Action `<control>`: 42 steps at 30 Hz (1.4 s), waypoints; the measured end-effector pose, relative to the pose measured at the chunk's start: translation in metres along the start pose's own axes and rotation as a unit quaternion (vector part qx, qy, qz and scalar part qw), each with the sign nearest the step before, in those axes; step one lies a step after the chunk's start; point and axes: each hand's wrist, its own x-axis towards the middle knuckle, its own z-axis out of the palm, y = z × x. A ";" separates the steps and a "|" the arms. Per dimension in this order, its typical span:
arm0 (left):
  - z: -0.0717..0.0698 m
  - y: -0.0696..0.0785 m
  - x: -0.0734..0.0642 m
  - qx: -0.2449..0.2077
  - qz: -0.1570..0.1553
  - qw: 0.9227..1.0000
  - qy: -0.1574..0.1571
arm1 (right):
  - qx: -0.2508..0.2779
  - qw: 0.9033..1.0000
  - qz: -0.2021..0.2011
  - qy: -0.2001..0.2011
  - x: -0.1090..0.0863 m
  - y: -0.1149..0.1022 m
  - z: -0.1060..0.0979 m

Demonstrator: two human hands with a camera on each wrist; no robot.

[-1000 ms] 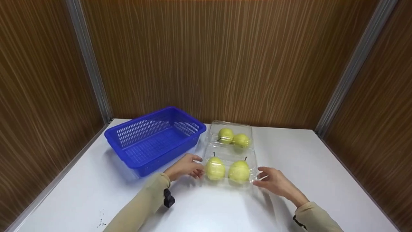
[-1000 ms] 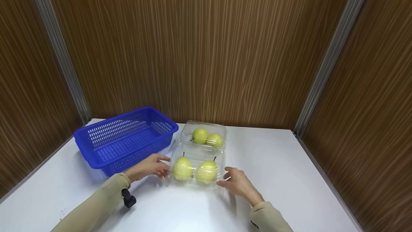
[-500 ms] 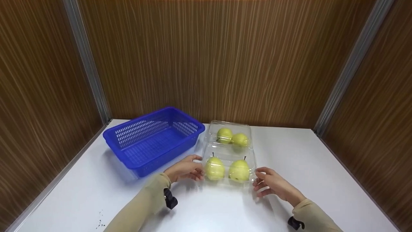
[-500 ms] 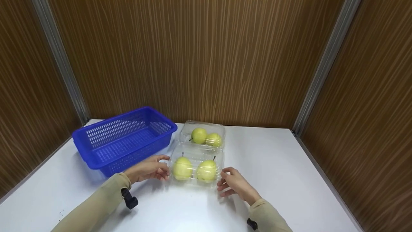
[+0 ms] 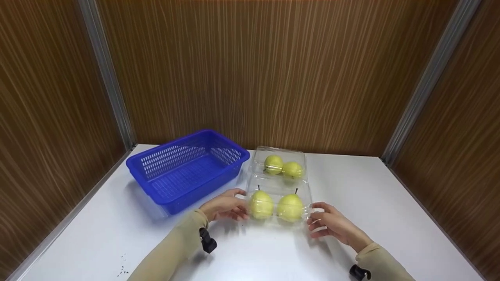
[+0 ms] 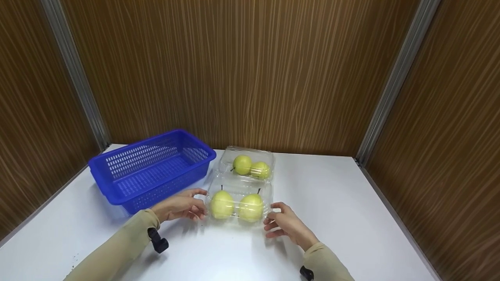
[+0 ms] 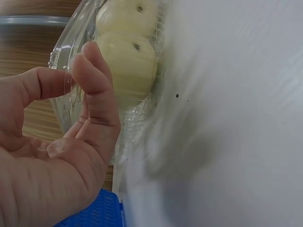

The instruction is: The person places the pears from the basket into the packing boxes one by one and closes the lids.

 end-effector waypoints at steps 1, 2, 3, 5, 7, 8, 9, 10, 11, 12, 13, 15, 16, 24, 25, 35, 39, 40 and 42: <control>0.000 0.000 0.000 0.001 -0.001 1.000 -0.001 | -0.002 1.000 -0.001 -0.002 -0.001 0.001 0.000; 0.000 0.000 0.000 0.000 -0.004 1.000 -0.001 | -0.004 1.000 -0.001 -0.003 -0.001 0.001 0.000; 0.000 0.000 -0.001 0.000 -0.005 1.000 -0.003 | -0.005 1.000 -0.002 -0.005 -0.001 0.002 -0.001; 0.000 -0.001 0.000 -0.002 -0.007 1.000 -0.004 | -0.005 1.000 -0.005 -0.010 -0.002 0.002 -0.001; 0.001 -0.001 0.000 -0.006 -0.008 1.000 -0.004 | -0.003 1.000 -0.008 -0.013 -0.002 0.002 -0.001; 0.002 0.000 0.000 -0.009 -0.009 1.000 -0.006 | -0.002 1.000 -0.009 -0.012 -0.002 0.002 -0.002; 0.002 0.000 0.000 -0.011 -0.008 1.000 -0.008 | 0.000 1.000 -0.009 -0.012 -0.003 0.001 -0.002; 0.003 0.000 0.001 -0.014 -0.007 1.000 -0.011 | 0.001 1.000 -0.010 -0.011 -0.003 0.001 -0.003; 0.003 0.000 0.001 -0.016 -0.006 1.000 -0.012 | 0.001 1.000 -0.011 -0.011 -0.004 0.001 -0.004; 0.003 0.000 0.001 -0.018 -0.007 1.000 -0.013 | 0.000 1.000 -0.011 -0.010 -0.004 0.001 -0.004; 0.004 0.001 0.002 -0.018 -0.008 1.000 -0.012 | 0.000 1.000 -0.012 -0.010 -0.004 0.000 -0.004; 0.004 0.001 0.002 -0.018 -0.011 1.000 -0.011 | -0.003 1.000 -0.014 -0.013 -0.005 0.000 -0.005; 0.004 0.001 0.002 -0.017 -0.012 1.000 -0.009 | -0.004 1.000 -0.015 -0.013 -0.006 0.000 -0.005; 0.002 0.002 0.001 -0.016 -0.008 1.000 -0.012 | -0.010 1.000 -0.015 -0.005 -0.005 -0.001 -0.002; 0.002 0.003 0.000 -0.016 -0.007 1.000 -0.012 | -0.010 1.000 -0.015 -0.006 -0.004 -0.001 -0.002; -0.001 -0.002 0.001 -0.044 -0.004 0.999 -0.016 | -0.014 1.000 -0.016 -0.003 -0.002 0.000 0.002; -0.001 -0.004 0.001 -0.058 -0.004 0.998 -0.022 | -0.014 1.000 -0.017 -0.006 -0.002 0.001 0.002; -0.001 -0.004 0.000 -0.060 -0.005 0.998 -0.024 | -0.017 1.000 -0.017 -0.008 -0.002 0.001 0.002; -0.002 -0.005 0.000 -0.063 -0.006 0.998 -0.025 | -0.022 1.000 -0.017 -0.010 -0.003 0.002 0.002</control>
